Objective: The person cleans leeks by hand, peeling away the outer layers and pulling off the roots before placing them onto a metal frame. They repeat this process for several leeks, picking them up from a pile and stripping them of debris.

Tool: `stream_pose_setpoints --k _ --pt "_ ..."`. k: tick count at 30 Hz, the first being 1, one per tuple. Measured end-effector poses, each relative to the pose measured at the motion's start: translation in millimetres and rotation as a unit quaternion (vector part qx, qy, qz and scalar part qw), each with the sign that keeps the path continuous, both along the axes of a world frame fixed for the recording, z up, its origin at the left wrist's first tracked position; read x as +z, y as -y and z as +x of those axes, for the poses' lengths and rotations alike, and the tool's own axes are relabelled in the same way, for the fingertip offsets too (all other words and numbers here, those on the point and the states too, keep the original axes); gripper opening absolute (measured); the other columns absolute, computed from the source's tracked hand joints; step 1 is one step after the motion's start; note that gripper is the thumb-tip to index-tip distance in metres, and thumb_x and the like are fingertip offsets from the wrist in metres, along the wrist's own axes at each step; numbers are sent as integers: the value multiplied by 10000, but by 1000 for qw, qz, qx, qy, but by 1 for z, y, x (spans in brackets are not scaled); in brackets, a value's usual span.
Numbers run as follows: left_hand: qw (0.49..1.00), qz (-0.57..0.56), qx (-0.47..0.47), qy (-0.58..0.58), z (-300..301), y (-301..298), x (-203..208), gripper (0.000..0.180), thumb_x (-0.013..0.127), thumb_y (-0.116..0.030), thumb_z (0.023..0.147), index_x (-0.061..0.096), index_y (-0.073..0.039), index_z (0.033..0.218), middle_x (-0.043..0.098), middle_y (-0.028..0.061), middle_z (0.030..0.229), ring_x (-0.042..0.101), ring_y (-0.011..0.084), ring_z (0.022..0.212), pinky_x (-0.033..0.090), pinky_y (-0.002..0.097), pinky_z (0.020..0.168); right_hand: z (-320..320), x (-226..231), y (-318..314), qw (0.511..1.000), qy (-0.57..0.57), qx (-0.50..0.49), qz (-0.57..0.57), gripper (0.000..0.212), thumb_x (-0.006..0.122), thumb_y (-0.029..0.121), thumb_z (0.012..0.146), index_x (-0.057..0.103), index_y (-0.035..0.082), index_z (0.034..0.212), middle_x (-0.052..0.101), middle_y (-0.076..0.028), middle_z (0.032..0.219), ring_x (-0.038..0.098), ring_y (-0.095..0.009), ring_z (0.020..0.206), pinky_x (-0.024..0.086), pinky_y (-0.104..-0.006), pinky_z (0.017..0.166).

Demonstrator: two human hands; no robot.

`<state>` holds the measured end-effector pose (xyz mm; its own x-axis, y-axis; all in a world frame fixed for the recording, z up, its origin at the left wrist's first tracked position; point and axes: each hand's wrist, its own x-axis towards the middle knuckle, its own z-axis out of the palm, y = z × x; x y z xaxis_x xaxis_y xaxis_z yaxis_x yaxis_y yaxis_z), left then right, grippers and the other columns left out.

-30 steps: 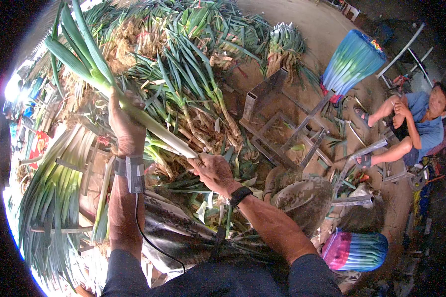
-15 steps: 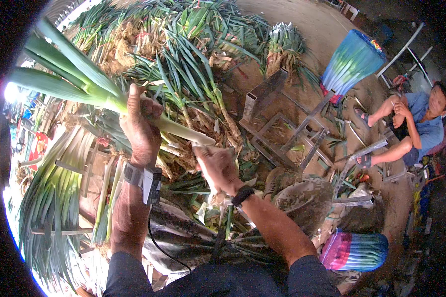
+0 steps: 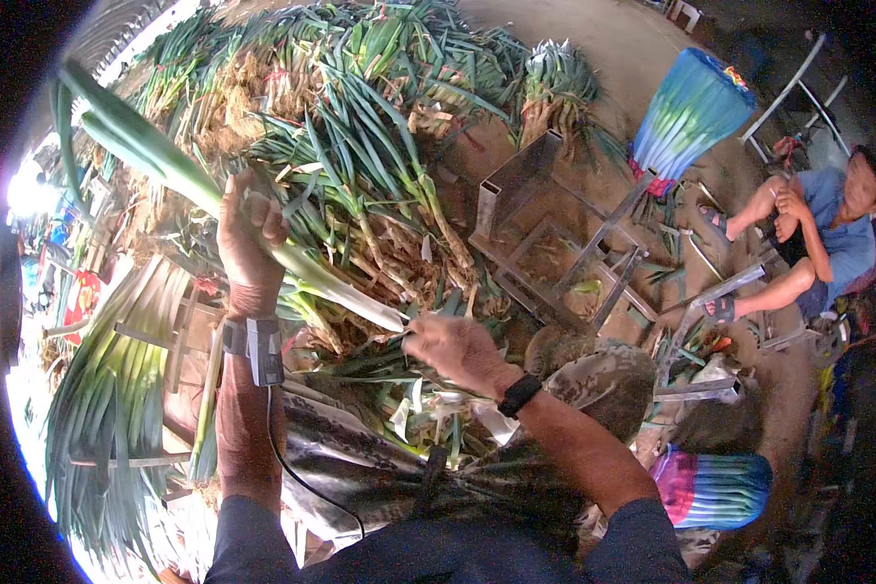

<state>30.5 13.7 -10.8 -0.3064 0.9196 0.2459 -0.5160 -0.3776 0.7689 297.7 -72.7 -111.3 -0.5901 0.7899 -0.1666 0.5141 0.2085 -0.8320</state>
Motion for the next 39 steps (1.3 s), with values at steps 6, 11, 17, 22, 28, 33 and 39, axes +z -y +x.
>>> stream_pose_setpoints --k 6,11,17,22,28,33,39 --pt "994 2 -65 84 1 -1 -7 354 528 -356 1003 530 -59 1195 361 -62 638 376 59 500 356 207 448 -19 38 -6 957 -185 -132 180 337 638 247 974 642 6 1209 706 -88 998 662 -122 799 566 -267 663" --pt "983 52 -126 125 -4 -4 -12 326 517 -348 1010 578 -53 1133 375 -56 615 383 65 477 365 204 412 -22 17 -7 931 -316 -184 17 246 657 217 957 674 5 1080 721 -100 949 697 -152 787 563 -251 618" --pt "953 92 -228 180 -11 -3 -7 331 482 -350 1026 608 -47 1063 363 -43 572 361 81 446 357 225 388 -3 15 -21 929 -275 -235 -78 535 522 510 993 616 -7 891 700 -115 813 701 -144 736 570 -263 602" --pt "941 102 -259 191 -11 -2 -9 341 464 -351 1034 610 -45 1066 356 -40 565 353 90 442 344 232 383 -15 35 -22 915 -317 -220 -115 610 482 585 979 637 -3 936 704 -143 873 716 -192 834 589 -317 655" --pt "939 113 -260 193 -13 -1 -9 352 433 -336 1041 608 -32 1077 370 -25 570 361 95 435 352 232 378 -14 37 -9 969 -233 -69 -36 300 651 269 966 667 26 1141 688 -91 1100 672 -158 971 573 -288 751" --pt "946 118 -247 176 -11 -5 -8 358 421 -321 1042 610 -20 1079 377 -21 572 372 88 425 360 229 355 -7 42 -7 958 -255 -117 -54 232 668 172 946 688 4 1105 693 -90 1091 666 -139 958 572 -274 753" --pt "964 92 -213 126 -8 -4 -9 343 461 -328 1034 611 -28 1105 384 -41 561 380 74 410 343 220 335 15 81 -33 833 -497 -223 -98 259 632 241 964 662 -9 1027 704 -93 988 692 -164 844 592 -283 680"
